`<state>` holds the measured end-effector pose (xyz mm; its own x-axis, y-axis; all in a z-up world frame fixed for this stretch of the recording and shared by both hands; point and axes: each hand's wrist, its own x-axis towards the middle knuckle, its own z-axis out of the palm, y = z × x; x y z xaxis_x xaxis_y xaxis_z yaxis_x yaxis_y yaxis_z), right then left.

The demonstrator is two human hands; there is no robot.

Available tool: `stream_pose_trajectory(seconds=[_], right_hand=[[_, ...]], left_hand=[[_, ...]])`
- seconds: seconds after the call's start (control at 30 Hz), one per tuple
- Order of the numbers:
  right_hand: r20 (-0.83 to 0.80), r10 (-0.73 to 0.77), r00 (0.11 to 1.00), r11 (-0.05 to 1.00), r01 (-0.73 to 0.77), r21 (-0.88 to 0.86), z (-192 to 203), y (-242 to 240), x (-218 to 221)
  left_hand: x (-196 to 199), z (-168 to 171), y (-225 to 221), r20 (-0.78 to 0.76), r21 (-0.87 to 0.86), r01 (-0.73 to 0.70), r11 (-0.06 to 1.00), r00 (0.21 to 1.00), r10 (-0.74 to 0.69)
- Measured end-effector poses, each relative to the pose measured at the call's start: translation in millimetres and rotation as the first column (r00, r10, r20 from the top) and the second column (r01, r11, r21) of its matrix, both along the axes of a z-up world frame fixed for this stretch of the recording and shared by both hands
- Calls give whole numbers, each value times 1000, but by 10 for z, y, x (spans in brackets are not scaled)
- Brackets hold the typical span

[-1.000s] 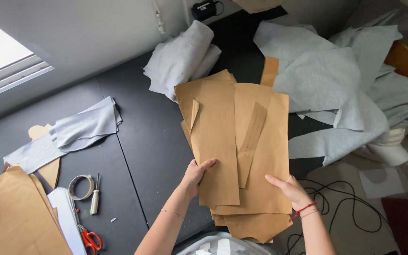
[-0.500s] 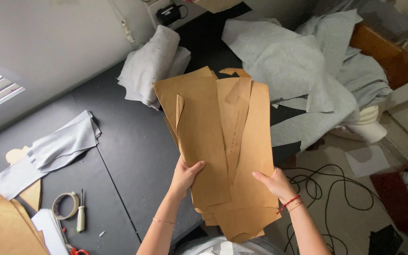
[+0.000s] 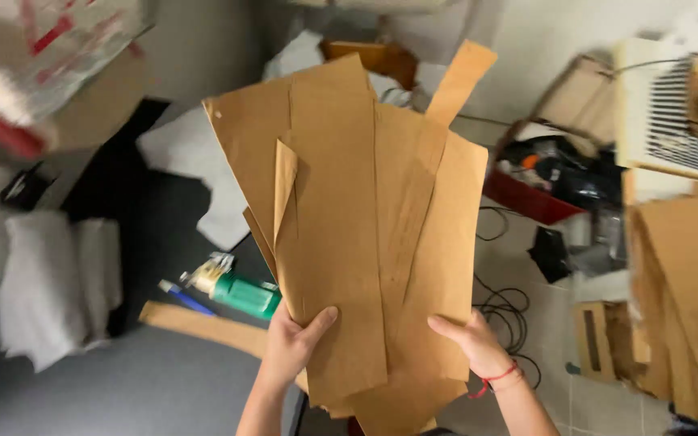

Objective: Sorting and organizing brown paper garment patterns on a workbench.

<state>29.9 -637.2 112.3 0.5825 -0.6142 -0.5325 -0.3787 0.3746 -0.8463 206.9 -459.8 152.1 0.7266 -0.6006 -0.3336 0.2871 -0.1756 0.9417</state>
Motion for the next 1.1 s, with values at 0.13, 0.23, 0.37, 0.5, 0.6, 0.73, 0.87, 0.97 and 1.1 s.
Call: stream_pose_trajectory(seconds=[0.13, 0.23, 0.37, 0.5, 0.6, 0.73, 0.87, 0.97, 1.1], right_hand=[[-60, -306, 950, 948, 310, 72, -173, -311, -954], [-27, -521, 853, 846, 520, 120, 109, -445, -1557], [-30, -659, 751, 752, 659, -32, -280, -802, -2603], [-46, -744, 666, 662, 727, -184, -442, -1362, -3502], [-123, -782, 611, 623, 770, -137, -378, -1825, -3942], [-250, -747, 616, 661, 727, -186, -626, -2421, -4674], [-437, -679, 590, 730, 609, -310, -637, -2982, -4647], [-446, -638, 627, 694, 219, -686, -1540, -3371, -4757], [-395, -555, 733, 534, -51, -844, -1825, -3190, -3716]], left_hand=[[-481, -255, -777, -115, -162, 219, 962, 964, -238], [-1038, -322, -1390, -174, -343, 348, 873, 889, -423], [-1782, -385, -2152, -194, -388, 509, 769, 770, -608], [-2656, -859, -3076, -218, -454, 598, 660, 644, -733], [-3138, -893, -3678, -320, -389, 625, 677, 597, -735], [-3756, -1470, -4237, -339, -313, 628, 713, 627, -701], [-3662, -1650, -4285, -98, 13, 762, 648, 645, -757], [-3221, -1381, -4002, 236, -223, 735, 641, 679, -696], [-2616, -1459, -3240, -280, 87, 509, 856, 837, -470]])
